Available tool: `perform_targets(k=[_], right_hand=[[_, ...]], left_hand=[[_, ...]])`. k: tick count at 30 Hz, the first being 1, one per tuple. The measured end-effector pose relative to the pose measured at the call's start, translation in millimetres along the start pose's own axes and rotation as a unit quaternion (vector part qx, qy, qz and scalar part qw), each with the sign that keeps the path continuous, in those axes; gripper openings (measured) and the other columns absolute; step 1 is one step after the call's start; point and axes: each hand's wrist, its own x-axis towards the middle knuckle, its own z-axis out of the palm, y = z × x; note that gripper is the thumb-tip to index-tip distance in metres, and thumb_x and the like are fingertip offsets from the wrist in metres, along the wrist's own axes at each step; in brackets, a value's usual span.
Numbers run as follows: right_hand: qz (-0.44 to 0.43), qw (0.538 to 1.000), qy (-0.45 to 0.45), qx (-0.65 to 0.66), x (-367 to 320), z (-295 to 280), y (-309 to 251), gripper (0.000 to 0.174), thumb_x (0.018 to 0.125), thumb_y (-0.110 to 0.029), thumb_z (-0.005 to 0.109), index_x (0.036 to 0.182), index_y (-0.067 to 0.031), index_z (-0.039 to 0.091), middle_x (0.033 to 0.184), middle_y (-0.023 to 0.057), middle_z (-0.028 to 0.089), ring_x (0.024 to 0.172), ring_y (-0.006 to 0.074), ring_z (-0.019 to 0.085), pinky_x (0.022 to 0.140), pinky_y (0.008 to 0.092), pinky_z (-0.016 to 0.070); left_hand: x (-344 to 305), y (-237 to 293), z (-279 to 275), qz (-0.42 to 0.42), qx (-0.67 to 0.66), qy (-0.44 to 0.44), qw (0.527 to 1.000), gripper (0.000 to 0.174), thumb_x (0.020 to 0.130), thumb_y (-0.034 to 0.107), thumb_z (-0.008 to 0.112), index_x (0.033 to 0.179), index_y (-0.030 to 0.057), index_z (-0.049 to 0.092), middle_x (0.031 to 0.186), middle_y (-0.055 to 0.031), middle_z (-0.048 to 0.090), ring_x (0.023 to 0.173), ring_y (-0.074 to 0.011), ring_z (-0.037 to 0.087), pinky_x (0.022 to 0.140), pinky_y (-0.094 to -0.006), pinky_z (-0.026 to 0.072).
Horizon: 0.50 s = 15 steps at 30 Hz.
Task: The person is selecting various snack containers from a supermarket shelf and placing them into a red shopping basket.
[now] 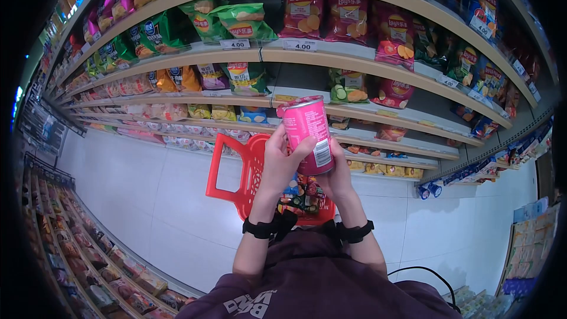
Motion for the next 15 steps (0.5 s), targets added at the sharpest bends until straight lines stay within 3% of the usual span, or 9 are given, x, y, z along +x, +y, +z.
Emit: perform_targets(k=[3, 6, 9, 12, 15], right_hand=[[-0.018, 0.997, 0.007, -0.075, 2, 4, -2, 0.048, 0.099, -0.041, 0.040, 0.128, -0.0028, 0.045, 0.118, 0.0061, 0.056, 0.110, 0.0146, 0.054, 0.095, 0.0314, 0.0422], [-0.110, 0.956, 0.020, -0.272, 6, 2, 2, 0.049, 0.100, -0.039, 0.042, 0.130, -0.0011, 0.043, 0.119, 0.0083, 0.055, 0.112, 0.0164, 0.053, 0.097, 0.0310, 0.0409], [-0.190, 0.930, -0.010, -0.314, 1, 12, 3, 0.047, 0.100, -0.033, 0.045, 0.132, 0.0008, 0.040, 0.121, 0.0111, 0.054, 0.113, 0.0179, 0.052, 0.098, 0.0311, 0.0395], [-0.138, 0.953, -0.034, -0.268, 1, 10, -2, 0.050, 0.098, -0.024, 0.050, 0.138, 0.0013, 0.036, 0.127, 0.0140, 0.052, 0.120, 0.0195, 0.049, 0.101, 0.0318, 0.0380], [-0.177, 0.931, -0.064, -0.312, 9, -3, 0, 0.056, 0.096, -0.019, 0.055, 0.142, 0.0025, 0.032, 0.135, 0.0172, 0.049, 0.127, 0.0232, 0.046, 0.104, 0.0338, 0.0362]], left_hand=[[-1, 1, 2, -0.010, -0.002, 0.027, 1.000, 0.038, 0.084, 0.010, 0.070, 0.117, -0.0015, 0.054, 0.104, -0.0079, 0.065, 0.092, -0.0113, 0.063, 0.081, -0.0260, 0.0509], [3, -4, 1, 0.066, 0.108, 0.049, 0.991, 0.041, 0.083, 0.012, 0.071, 0.117, -0.0030, 0.054, 0.103, -0.0082, 0.066, 0.091, -0.0112, 0.063, 0.080, -0.0252, 0.0507], [0, 1, 6, 0.053, 0.156, 0.081, 0.983, 0.047, 0.081, 0.013, 0.073, 0.120, -0.0043, 0.054, 0.102, -0.0089, 0.067, 0.091, -0.0120, 0.064, 0.079, -0.0254, 0.0504], [-2, 1, 3, 0.063, 0.159, 0.048, 0.984, 0.044, 0.084, 0.008, 0.069, 0.122, -0.0028, 0.051, 0.111, -0.0072, 0.062, 0.098, -0.0114, 0.060, 0.087, -0.0262, 0.0477], [1, 0, -6, 0.050, 0.002, -0.003, 0.999, 0.066, 0.077, -0.001, 0.074, 0.135, -0.0069, 0.041, 0.125, -0.0132, 0.057, 0.112, -0.0160, 0.057, 0.095, -0.0289, 0.0468]])
